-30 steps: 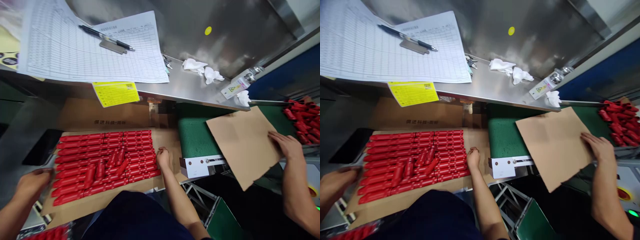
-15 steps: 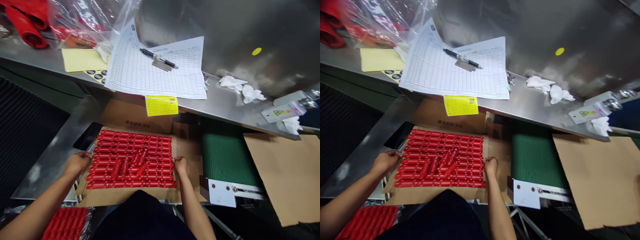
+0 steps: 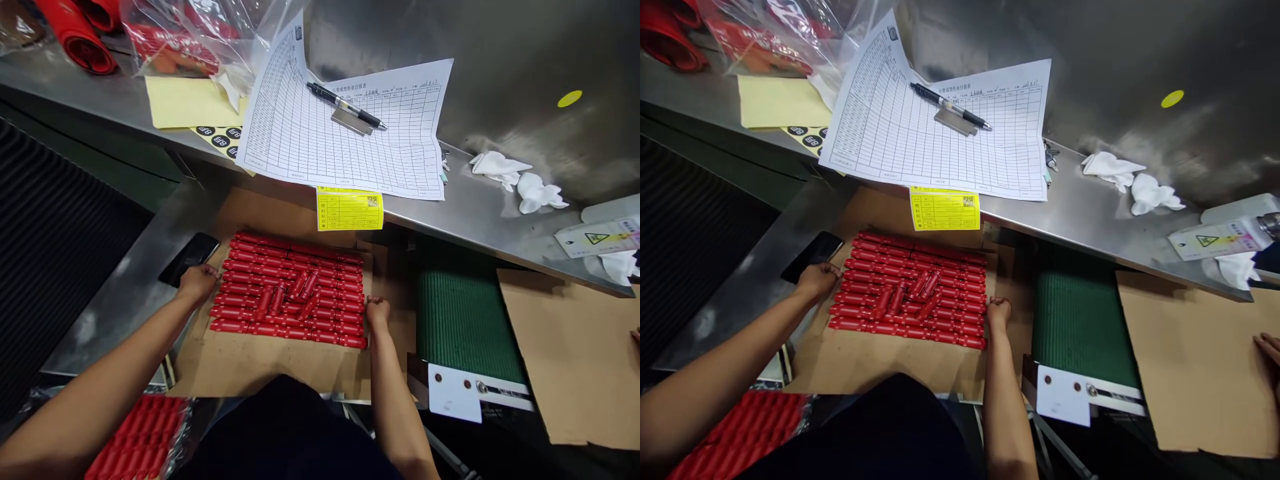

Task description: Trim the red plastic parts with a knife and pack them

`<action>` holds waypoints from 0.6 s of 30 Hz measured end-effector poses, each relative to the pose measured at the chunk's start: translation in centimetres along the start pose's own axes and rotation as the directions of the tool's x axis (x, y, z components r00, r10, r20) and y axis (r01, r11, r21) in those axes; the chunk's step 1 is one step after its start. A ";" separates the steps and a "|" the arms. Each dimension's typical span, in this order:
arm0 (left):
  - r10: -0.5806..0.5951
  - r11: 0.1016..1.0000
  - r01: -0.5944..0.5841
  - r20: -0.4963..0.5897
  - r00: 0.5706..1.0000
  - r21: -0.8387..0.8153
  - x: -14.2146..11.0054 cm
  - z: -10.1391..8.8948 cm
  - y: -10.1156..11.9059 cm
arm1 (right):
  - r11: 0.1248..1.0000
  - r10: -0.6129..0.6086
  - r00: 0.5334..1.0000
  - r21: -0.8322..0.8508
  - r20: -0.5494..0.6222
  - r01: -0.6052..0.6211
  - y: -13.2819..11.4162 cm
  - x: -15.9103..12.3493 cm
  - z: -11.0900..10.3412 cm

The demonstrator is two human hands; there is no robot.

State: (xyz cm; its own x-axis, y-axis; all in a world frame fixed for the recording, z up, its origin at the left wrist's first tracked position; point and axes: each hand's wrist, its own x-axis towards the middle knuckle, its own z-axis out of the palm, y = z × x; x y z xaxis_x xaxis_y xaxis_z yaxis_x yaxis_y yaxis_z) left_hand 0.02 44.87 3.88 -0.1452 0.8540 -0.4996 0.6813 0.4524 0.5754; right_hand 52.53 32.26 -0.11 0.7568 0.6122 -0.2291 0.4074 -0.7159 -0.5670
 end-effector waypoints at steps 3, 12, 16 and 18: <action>0.010 0.997 -0.013 0.036 0.999 0.078 0.2 -0.3 0.2 | 0.997 0.072 0.995 0.007 0.063 -0.073 0.5 0.3 -0.1; 0.061 0.982 -0.063 0.018 0.998 0.177 -0.2 -0.5 -0.3 | 0.998 0.021 0.997 0.053 0.075 -0.025 1.3 0.9 0.3; 0.066 0.976 -0.050 -0.071 0.995 0.210 -2.5 -2.6 -2.0 | 0.996 -0.062 0.997 0.060 0.034 0.060 2.4 -0.4 -1.3; 0.033 0.971 0.003 -0.146 0.989 0.240 -5.7 -3.4 -3.9 | 0.992 -0.111 0.994 0.063 0.017 0.109 3.7 -2.4 -2.7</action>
State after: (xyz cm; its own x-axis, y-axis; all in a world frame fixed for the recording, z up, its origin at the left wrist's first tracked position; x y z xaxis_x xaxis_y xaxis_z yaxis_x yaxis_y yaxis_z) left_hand -4.31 39.15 6.69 -0.2262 0.8967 -0.3804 0.8331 0.3804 0.4014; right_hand 53.59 27.22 0.53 0.6984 0.6932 -0.1783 0.4547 -0.6220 -0.6374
